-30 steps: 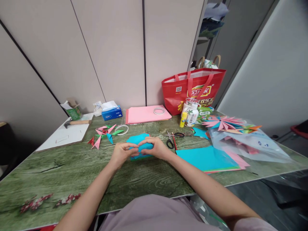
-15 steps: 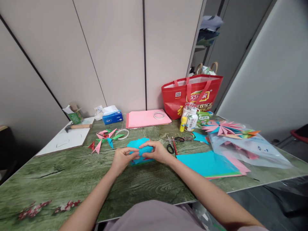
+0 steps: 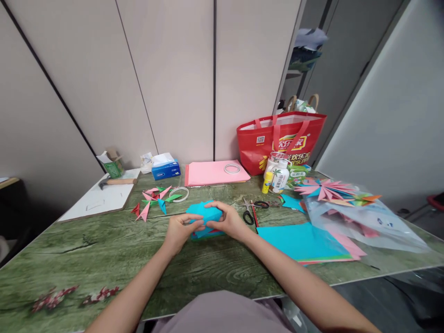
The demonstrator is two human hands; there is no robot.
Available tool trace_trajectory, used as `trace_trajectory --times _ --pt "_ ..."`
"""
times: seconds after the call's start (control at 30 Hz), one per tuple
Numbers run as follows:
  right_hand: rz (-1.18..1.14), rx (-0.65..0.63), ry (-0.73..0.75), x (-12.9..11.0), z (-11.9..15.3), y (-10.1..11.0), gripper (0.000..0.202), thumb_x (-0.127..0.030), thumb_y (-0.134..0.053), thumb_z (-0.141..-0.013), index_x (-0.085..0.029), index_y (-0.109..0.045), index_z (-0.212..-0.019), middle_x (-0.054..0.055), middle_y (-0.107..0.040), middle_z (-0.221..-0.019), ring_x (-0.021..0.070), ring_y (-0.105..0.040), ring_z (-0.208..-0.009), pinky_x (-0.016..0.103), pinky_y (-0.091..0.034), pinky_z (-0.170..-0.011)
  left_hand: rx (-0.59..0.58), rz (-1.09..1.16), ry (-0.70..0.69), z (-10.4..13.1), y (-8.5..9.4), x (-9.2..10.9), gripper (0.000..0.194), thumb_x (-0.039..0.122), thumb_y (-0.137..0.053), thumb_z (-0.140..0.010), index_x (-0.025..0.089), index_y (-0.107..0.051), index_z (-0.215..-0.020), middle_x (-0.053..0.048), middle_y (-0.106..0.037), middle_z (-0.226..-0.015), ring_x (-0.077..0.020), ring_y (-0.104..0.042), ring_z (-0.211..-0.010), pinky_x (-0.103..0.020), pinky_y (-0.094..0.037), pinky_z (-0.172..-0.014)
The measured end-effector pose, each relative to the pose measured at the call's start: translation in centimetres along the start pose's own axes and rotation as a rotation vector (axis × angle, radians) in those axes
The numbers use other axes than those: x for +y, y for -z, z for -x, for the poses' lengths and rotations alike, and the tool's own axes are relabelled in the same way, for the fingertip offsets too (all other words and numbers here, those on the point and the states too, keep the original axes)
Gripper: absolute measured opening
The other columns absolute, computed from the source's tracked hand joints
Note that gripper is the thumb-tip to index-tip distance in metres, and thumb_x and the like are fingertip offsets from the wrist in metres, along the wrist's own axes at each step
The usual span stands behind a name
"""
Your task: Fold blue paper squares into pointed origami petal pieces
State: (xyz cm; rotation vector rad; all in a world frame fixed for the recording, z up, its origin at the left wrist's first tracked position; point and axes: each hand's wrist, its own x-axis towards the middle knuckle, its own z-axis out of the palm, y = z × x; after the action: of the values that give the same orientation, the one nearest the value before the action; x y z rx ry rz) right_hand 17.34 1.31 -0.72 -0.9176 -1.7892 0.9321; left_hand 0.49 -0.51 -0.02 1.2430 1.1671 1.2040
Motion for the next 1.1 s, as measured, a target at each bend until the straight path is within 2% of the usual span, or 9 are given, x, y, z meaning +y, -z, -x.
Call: trace_trajectory --times 0.1,0.2,0.37,0.43,0.63,0.7,0.87,1.0,1.1 --pt "0.06 0.036 0.036 0.0 0.0 -0.4 0.05 -0.016 -0.061 -0.06 -0.019 -0.051 -0.108 0.002 -0.057 -0.093 0.0133 -0.052 -0.072 0.022 -0.04 -0.058 0.047 -0.072 -0.042 0.3 -0.3 0.1 0.019 0.024 -0.074 -0.05 0.013 -0.068 -0.066 -0.003 -0.069 -0.057 -0.0205 -0.066 -0.056 -0.025 -0.052 -0.051" --pt "0.108 0.091 0.009 -0.1 0.0 -0.8 0.057 -0.02 -0.063 -0.058 -0.019 -0.047 -0.113 0.005 -0.056 -0.104 0.0198 -0.052 -0.089 0.029 -0.042 -0.073 0.068 -0.112 -0.107 0.5 -0.5 0.0 0.015 0.024 -0.072 -0.053 0.014 -0.069 -0.065 -0.004 -0.07 -0.062 -0.0209 -0.066 -0.059 -0.028 -0.054 -0.058" --pt "0.094 0.092 -0.02 -0.1 -0.1 -0.7 0.063 -0.019 -0.065 -0.057 -0.02 -0.043 -0.116 0.006 -0.055 -0.106 0.0227 -0.049 -0.099 0.035 -0.039 -0.084 0.061 -0.01 -0.054 0.4 -0.3 -0.2 0.02 0.027 -0.074 -0.052 0.014 -0.069 -0.067 -0.004 -0.07 -0.06 -0.0221 -0.066 -0.058 -0.031 -0.055 -0.058" --pt "0.032 0.06 -0.015 -0.1 -0.2 -0.5 0.062 -0.018 -0.065 -0.057 -0.022 -0.043 -0.115 0.005 -0.053 -0.108 0.0214 -0.052 -0.096 0.034 -0.042 -0.082 0.057 -0.003 -0.032 0.2 -0.2 -0.1 0.021 0.027 -0.074 -0.051 0.014 -0.068 -0.067 -0.003 -0.069 -0.059 -0.022 -0.066 -0.057 -0.03 -0.055 -0.056" --pt "-0.286 -0.109 -0.171 0.0 -0.1 0.1 0.063 -0.015 -0.061 -0.062 -0.025 -0.035 -0.119 0.007 -0.049 -0.106 0.0121 -0.062 -0.061 0.026 -0.052 -0.054 0.05 -0.002 -0.001 0.2 -0.2 0.4 0.02 0.024 -0.075 -0.049 0.014 -0.068 -0.064 -0.002 -0.069 -0.058 -0.0201 -0.066 -0.055 -0.027 -0.054 -0.055" --pt "-0.328 -0.121 -0.182 -0.1 -0.1 0.3 0.064 -0.013 -0.06 -0.061 -0.026 -0.035 -0.119 0.008 -0.045 -0.111 0.0115 -0.062 -0.062 0.026 -0.052 -0.054 0.036 0.036 0.039 0.1 -0.2 0.5 0.022 0.025 -0.076 -0.047 0.014 -0.068 -0.064 -0.002 -0.069 -0.057 -0.0196 -0.065 -0.054 -0.029 -0.054 -0.057" --pt "-0.394 -0.193 -0.158 -0.6 -0.1 0.7 0.066 -0.01 -0.061 -0.057 -0.026 -0.038 -0.117 0.006 -0.044 -0.111 0.0162 -0.057 -0.087 0.022 -0.053 -0.058 -0.025 0.09 0.103 -0.1 0.1 0.6 0.028 0.027 -0.077 -0.046 0.012 -0.067 -0.068 -0.004 -0.069 -0.059 -0.02 -0.066 -0.055 -0.031 -0.054 -0.06" --pt "-0.448 -0.264 -0.187 -1.0 -0.1 1.1 0.065 -0.013 -0.066 -0.056 -0.026 -0.04 -0.115 0.003 -0.047 -0.103 0.0109 -0.057 -0.074 0.024 -0.052 -0.063 -0.039 0.076 0.11 -0.1 0.3 0.8 0.031 0.029 -0.077 -0.045 0.011 -0.067 -0.068 -0.004 -0.069 -0.059 -0.0203 -0.065 -0.054 -0.032 -0.054 -0.061" --pt "-0.427 -0.23 -0.153 -0.9 -0.2 1.1 0.061 -0.016 -0.068 -0.056 -0.024 -0.044 -0.111 0.0 -0.052 -0.093 0.0087 -0.057 -0.066 0.023 -0.05 -0.064 -0.039 0.117 0.093 -0.1 0.4 1.2 0.038 0.028 -0.077 -0.047 0.011 -0.067 -0.079 -0.005 -0.071 -0.067 -0.021 -0.066 -0.059 -0.036 -0.054 -0.067"
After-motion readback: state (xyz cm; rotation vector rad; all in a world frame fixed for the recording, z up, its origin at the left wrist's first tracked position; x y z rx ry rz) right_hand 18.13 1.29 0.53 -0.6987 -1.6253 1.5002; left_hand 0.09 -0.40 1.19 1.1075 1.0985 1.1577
